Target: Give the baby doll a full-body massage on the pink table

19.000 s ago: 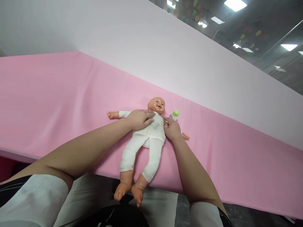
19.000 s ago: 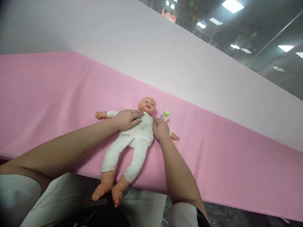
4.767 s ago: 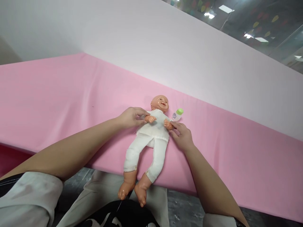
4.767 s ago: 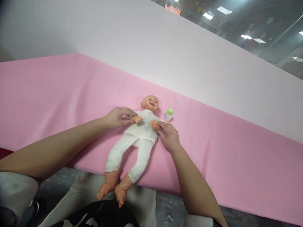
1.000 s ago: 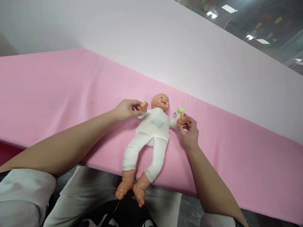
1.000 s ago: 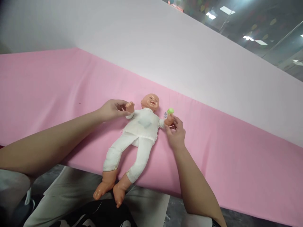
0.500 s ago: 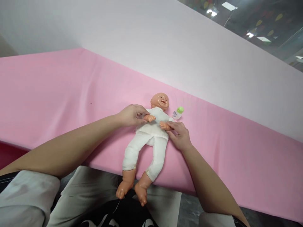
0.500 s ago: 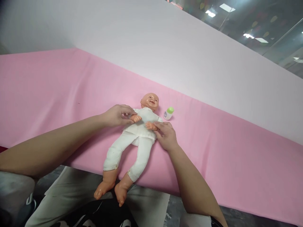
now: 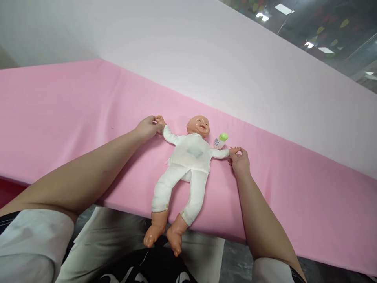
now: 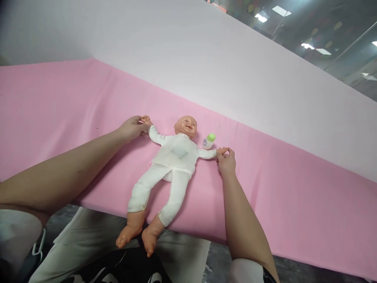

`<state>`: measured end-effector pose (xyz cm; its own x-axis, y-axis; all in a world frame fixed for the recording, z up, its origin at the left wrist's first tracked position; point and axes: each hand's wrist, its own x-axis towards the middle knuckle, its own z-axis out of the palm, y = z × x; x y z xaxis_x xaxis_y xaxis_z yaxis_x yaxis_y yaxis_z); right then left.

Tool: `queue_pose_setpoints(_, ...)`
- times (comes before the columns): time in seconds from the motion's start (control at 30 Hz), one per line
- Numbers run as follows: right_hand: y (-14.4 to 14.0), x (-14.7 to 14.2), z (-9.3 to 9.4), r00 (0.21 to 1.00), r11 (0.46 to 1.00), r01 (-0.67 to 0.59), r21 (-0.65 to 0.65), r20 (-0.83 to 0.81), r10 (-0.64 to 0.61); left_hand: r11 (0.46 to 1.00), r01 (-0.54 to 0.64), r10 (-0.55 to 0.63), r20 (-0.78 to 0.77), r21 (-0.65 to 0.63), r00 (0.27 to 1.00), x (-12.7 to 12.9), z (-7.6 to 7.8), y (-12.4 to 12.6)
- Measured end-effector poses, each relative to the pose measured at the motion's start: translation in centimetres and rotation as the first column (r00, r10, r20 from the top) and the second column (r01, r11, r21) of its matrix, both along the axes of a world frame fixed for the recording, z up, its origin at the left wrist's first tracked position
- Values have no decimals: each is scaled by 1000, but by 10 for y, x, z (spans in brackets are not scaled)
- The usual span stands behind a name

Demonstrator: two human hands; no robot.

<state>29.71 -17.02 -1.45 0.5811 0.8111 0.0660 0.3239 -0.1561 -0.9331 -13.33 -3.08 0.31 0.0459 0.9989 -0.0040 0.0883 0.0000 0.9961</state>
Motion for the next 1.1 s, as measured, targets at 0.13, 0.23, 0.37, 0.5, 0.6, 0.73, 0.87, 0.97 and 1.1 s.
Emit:
queue_pose_setpoints(0.13,-6,-18,11,998,988,-9,153,67,-1,995,66,-65,-16,73,998,3,6,-8)
queue_pose_setpoints(0.23,-16,-43,22,988,952,-101,290,144,61,967,166,-165,-18,195,986,10,15,-23)
queue_pose_setpoints(0.37,-34,-75,31,957,895,-234,380,251,144,903,323,-285,-167,284,944,22,30,-52)
queue_pose_setpoints(0.5,-44,-91,34,789,836,-484,258,541,290,788,543,-383,-459,291,802,30,43,-75)
queue_pose_setpoints(0.6,-43,-94,35,556,724,-682,100,714,425,677,666,-426,-571,314,702,32,46,-79)
queue_pose_setpoints(0.73,-40,-95,33,540,723,-685,88,728,423,653,671,-396,-597,350,698,32,43,-76)
queue_pose_setpoints(0.87,-38,-92,30,829,877,-419,236,493,263,809,500,-288,-532,309,796,28,37,-69)
queue_pose_setpoints(0.97,-33,-80,28,958,917,-222,330,248,143,896,318,-178,-407,309,896,22,31,-57)
queue_pose_setpoints(1.1,-18,-50,22,989,927,-146,346,76,127,959,80,-6,-265,270,964,10,19,-33)
